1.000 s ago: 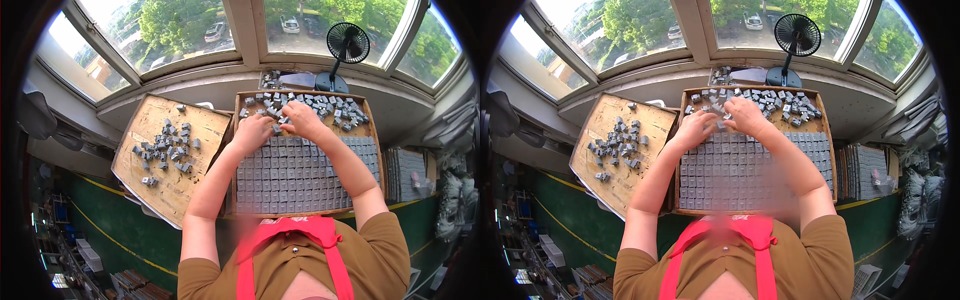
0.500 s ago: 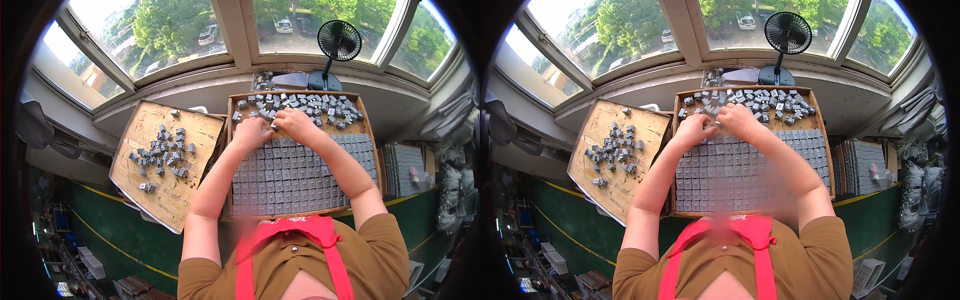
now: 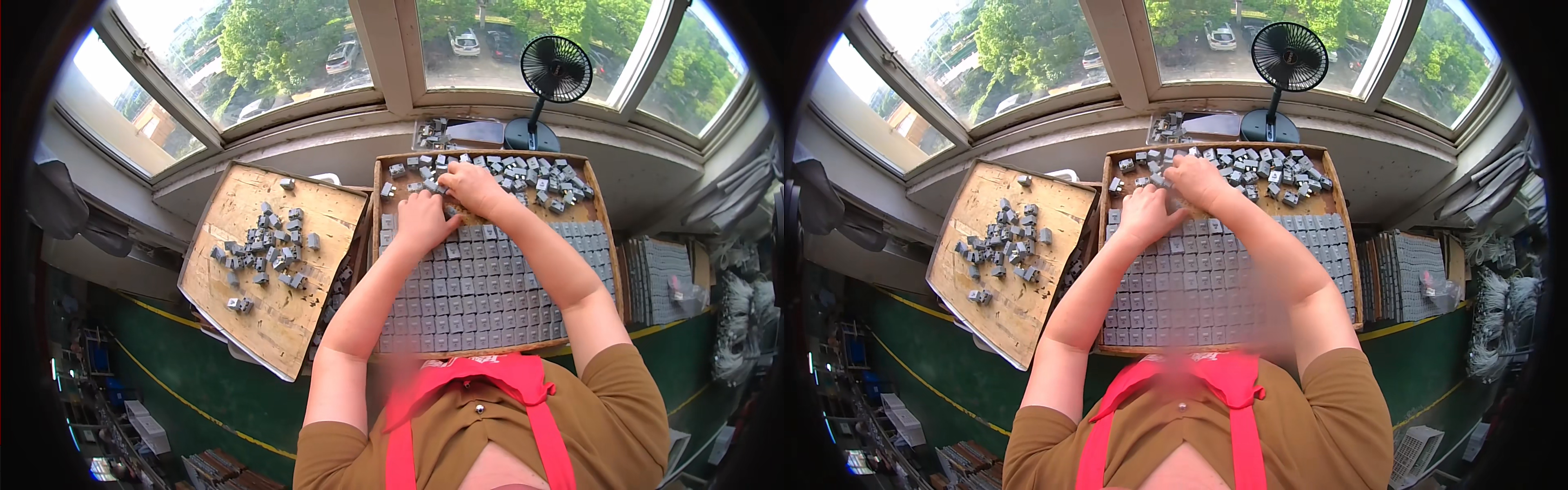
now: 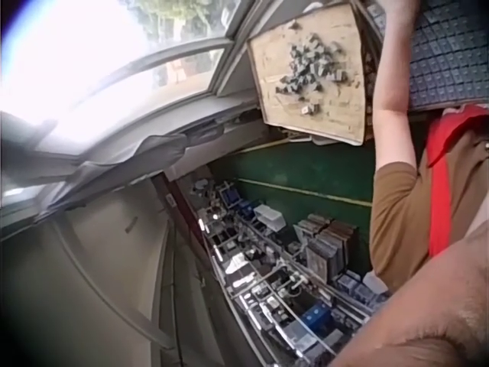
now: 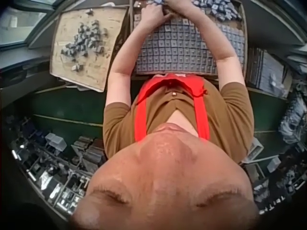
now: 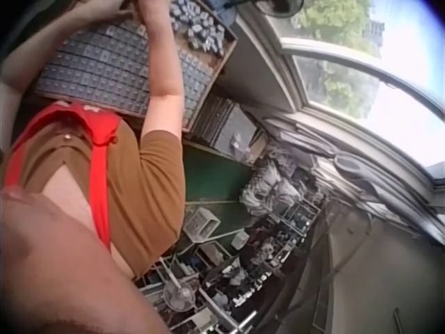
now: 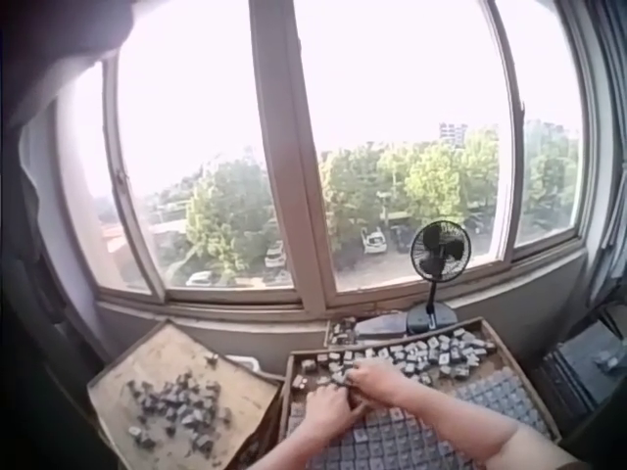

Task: The person sorts small metal components by hand, placing them into organized slots in a grid tray.

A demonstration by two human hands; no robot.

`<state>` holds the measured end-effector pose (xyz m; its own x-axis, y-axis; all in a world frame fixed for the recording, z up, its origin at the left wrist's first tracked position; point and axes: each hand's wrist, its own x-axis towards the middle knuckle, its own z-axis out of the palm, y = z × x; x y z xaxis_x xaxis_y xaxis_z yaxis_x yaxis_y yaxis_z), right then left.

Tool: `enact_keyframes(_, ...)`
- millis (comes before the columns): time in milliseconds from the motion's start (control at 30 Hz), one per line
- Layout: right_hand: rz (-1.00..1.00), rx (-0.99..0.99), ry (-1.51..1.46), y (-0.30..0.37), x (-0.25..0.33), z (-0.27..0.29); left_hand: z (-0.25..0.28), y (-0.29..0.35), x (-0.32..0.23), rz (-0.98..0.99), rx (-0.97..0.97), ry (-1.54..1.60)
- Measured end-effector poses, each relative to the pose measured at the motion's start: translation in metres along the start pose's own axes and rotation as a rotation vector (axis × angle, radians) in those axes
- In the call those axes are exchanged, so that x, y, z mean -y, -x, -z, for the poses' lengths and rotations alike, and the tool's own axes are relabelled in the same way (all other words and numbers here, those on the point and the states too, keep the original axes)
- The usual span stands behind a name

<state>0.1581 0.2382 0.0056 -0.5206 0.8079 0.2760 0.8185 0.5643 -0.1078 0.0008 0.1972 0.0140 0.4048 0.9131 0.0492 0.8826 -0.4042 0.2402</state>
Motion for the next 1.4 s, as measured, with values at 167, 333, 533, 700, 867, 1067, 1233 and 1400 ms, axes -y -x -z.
enact_keyframes(167,0.057,0.15,-0.033,0.01,0.003,0.018,-0.002,0.002,0.022,-0.006,0.041,0.066)
enact_keyframes(333,-0.027,0.028,-0.198,0.032,-0.011,0.028,-0.002,0.002,0.024,-0.072,-0.053,0.234)
enact_keyframes(533,-0.011,-0.037,0.046,0.044,-0.01,0.011,-0.022,-0.013,0.002,-0.073,-0.1,0.294)
enact_keyframes(700,-0.024,0.037,0.005,0.047,-0.007,0.014,-0.02,-0.006,0.008,-0.205,-0.127,0.418)
enact_keyframes(867,0.04,0.117,-0.023,0.051,-0.008,0.027,-0.015,-0.004,0.007,-0.05,-0.027,0.221)
enact_keyframes(1067,-0.064,0.107,0.0,0.049,0.0,0.024,-0.004,-0.001,0.013,-0.13,0.087,0.22)
enact_keyframes(1233,0.023,0.171,-0.102,0.047,0.0,0.02,-0.003,-0.002,0.019,-0.17,0.104,0.329)
enact_keyframes(1400,0.009,0.212,-0.179,0.049,-0.01,0.022,-0.013,-0.013,-0.001,-0.165,0.04,0.365)
